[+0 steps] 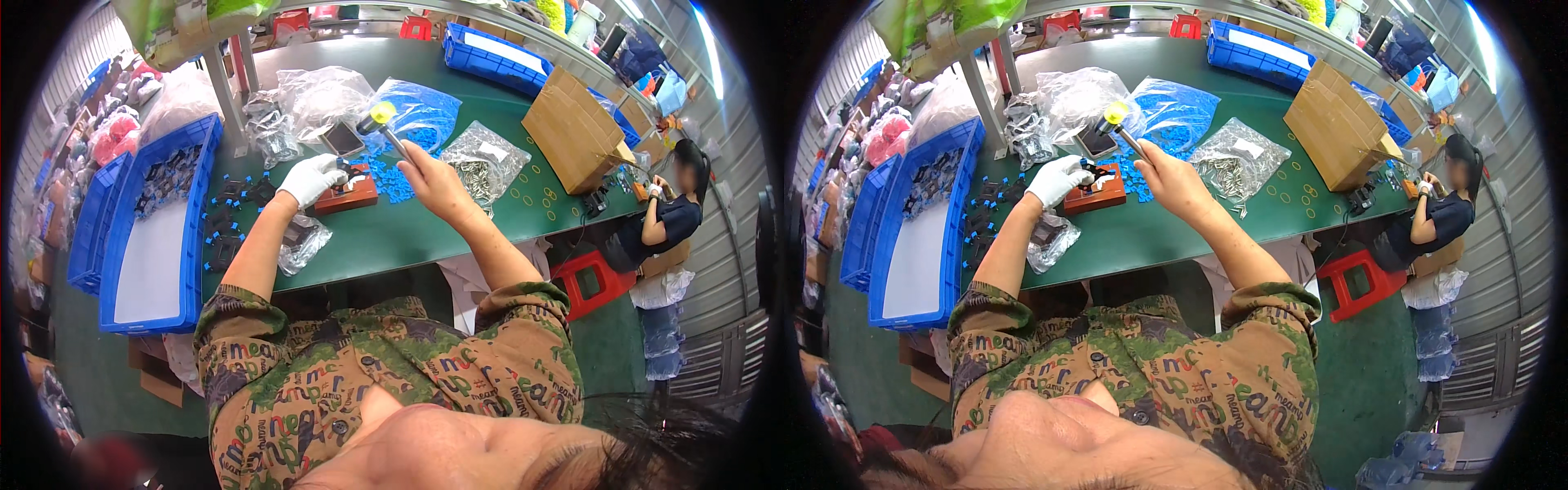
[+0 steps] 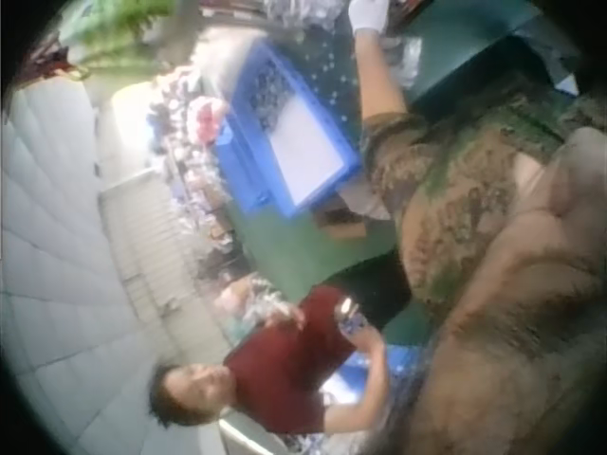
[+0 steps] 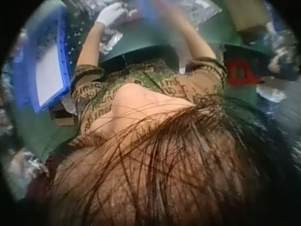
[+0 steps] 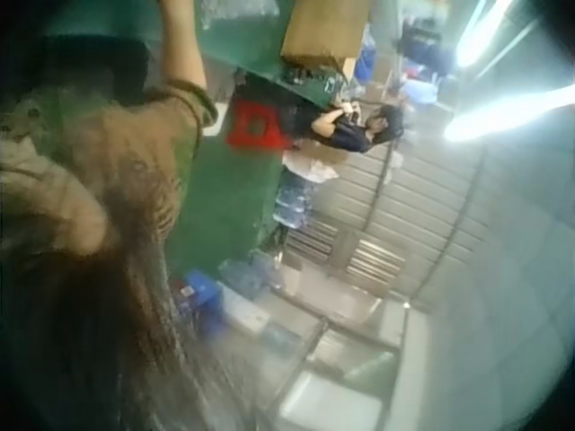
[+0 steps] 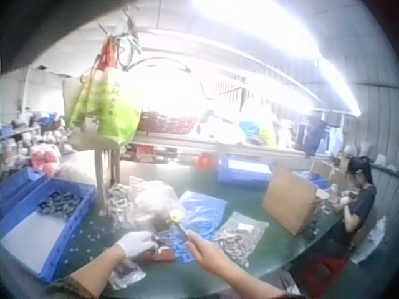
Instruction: The person assembles small black plastic components by inserting blue plastic pieces and metal pins, then uses a hammer to secure them. They repeatedly pick up parts, align them, and tap them into place on a green workbench.
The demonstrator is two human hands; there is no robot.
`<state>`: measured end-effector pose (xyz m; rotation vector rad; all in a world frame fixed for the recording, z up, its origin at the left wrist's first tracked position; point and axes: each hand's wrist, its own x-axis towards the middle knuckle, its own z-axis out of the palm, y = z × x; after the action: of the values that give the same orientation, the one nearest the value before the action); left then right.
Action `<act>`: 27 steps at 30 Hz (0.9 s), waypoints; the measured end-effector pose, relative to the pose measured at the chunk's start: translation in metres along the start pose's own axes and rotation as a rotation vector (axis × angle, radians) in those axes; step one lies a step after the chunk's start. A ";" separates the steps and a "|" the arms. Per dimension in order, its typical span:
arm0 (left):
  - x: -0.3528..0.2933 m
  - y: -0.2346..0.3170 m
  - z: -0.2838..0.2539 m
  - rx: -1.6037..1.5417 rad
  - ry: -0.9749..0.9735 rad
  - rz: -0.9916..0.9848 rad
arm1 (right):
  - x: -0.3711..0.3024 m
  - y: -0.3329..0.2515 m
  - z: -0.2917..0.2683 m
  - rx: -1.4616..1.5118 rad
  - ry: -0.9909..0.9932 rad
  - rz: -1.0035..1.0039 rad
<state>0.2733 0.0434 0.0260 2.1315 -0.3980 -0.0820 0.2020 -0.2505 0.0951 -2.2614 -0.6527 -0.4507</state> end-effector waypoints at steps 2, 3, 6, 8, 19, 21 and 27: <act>0.001 0.003 -0.001 -0.020 0.016 -0.003 | -0.005 0.001 -0.007 0.097 -0.019 0.068; 0.002 0.007 -0.005 0.052 0.028 0.017 | -0.010 0.009 -0.006 0.123 -0.001 0.069; 0.004 0.020 -0.024 0.064 -0.070 -0.069 | -0.023 0.017 -0.007 0.135 -0.008 0.163; 0.007 0.024 -0.048 0.572 -0.160 0.146 | -0.032 0.023 -0.005 0.155 0.016 0.172; 0.021 0.007 -0.035 0.550 0.033 0.178 | -0.067 0.048 0.009 0.256 0.008 0.317; 0.010 0.013 -0.022 0.338 0.049 0.082 | -0.066 0.045 0.010 0.270 -0.011 0.315; -0.002 0.003 0.009 0.270 0.138 0.085 | -0.058 0.036 0.018 0.260 -0.024 0.241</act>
<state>0.2686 0.0358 0.0233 2.3648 -0.4376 0.1759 0.1777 -0.2773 0.0346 -2.0658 -0.4158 -0.2072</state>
